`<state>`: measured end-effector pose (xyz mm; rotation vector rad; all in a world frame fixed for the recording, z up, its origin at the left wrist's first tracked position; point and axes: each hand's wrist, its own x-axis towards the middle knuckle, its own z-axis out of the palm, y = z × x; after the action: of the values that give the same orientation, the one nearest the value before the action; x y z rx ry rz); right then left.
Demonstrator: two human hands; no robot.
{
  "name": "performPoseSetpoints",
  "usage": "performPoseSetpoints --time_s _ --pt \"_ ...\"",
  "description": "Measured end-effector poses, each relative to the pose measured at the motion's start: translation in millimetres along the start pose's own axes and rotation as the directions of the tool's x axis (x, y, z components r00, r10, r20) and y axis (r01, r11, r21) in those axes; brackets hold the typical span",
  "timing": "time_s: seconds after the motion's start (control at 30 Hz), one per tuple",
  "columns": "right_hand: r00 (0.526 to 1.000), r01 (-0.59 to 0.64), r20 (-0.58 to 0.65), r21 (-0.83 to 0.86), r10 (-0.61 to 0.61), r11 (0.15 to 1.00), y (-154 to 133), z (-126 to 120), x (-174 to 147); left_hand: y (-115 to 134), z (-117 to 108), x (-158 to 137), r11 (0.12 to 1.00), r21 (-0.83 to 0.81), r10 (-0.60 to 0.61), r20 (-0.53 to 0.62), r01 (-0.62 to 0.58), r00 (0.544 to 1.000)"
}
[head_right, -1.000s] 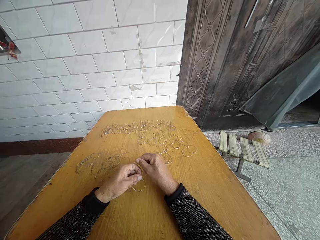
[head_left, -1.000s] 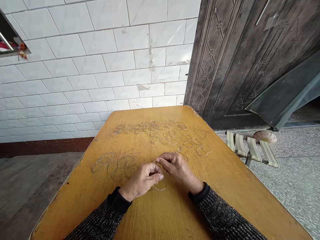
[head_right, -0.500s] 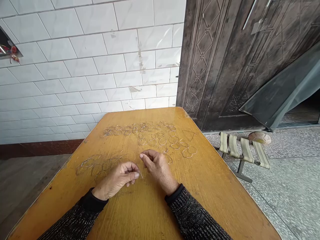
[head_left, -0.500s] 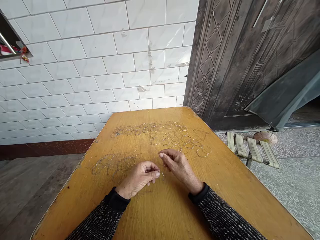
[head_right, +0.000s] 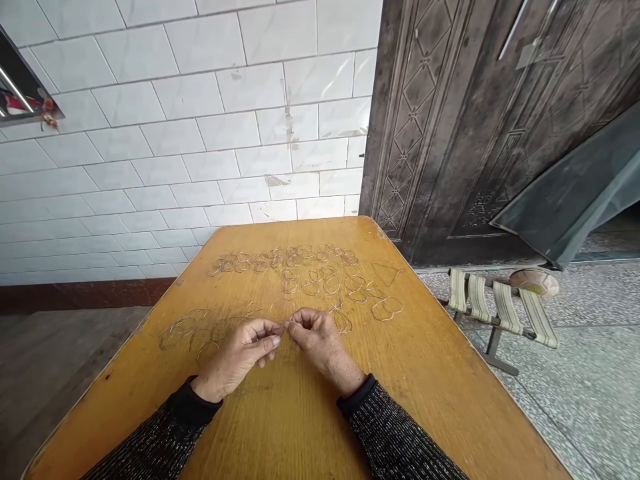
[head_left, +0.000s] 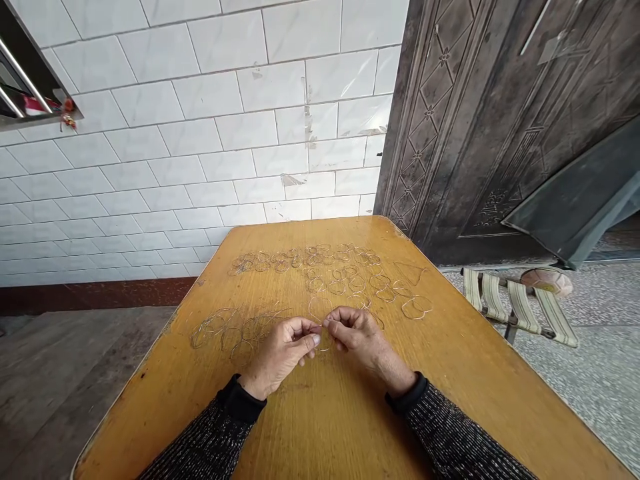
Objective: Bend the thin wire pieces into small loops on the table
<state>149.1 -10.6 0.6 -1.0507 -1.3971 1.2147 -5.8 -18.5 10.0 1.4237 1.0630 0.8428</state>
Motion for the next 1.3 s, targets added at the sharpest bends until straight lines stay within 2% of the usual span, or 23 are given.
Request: performPoseSetpoints --time_s 0.13,0.23,0.37,0.47,0.57,0.67,0.73,0.83,0.97,1.17,1.3 --pt "0.999 0.0 -0.051 0.029 0.002 1.0 0 -3 1 0 0 2 0.993 -0.113 -0.052 -0.047 0.046 0.998" --pt "0.998 -0.004 -0.069 0.024 0.005 1.0 3 -4 2 0 1 3 0.995 -0.093 -0.052 -0.09 0.044 0.995" --pt "0.996 -0.008 -0.085 0.035 0.011 0.999 5 -3 2 -2 2 3 0.997 -0.077 -0.038 -0.088 0.031 0.995" --pt "0.996 -0.019 -0.085 0.088 0.026 0.996 3 -1 1 -4 1 3 0.986 -0.162 -0.051 -0.04 0.044 0.998" --pt "0.996 -0.058 -0.058 0.169 0.069 0.984 -1 -1 0 -5 -2 4 0.95 -0.294 -0.094 0.055 0.106 0.994" --pt "0.992 -0.111 -0.042 0.2 0.121 0.973 -3 -3 0 -2 -6 3 0.944 -0.295 -0.122 0.113 0.15 0.986" --pt "0.99 -0.118 -0.053 0.186 0.13 0.975 -2 -4 1 1 -7 2 0.97 -0.216 -0.093 0.078 0.108 0.993" --pt "0.991 -0.107 -0.063 0.116 0.115 0.987 1 -4 2 7 -7 2 0.995 -0.104 0.005 -0.036 -0.009 0.999" --pt "0.992 -0.109 -0.055 0.027 0.11 0.994 4 -1 1 8 -6 4 0.993 -0.063 0.085 -0.145 -0.095 0.986" --pt "0.995 -0.097 0.039 0.12 0.093 0.988 -1 0 -2 4 -8 6 0.986 -0.14 0.07 -0.144 -0.09 0.987" --pt "0.994 -0.104 0.055 0.157 0.096 0.982 -5 0 -3 4 -9 5 0.982 -0.182 0.041 -0.054 -0.05 0.998"
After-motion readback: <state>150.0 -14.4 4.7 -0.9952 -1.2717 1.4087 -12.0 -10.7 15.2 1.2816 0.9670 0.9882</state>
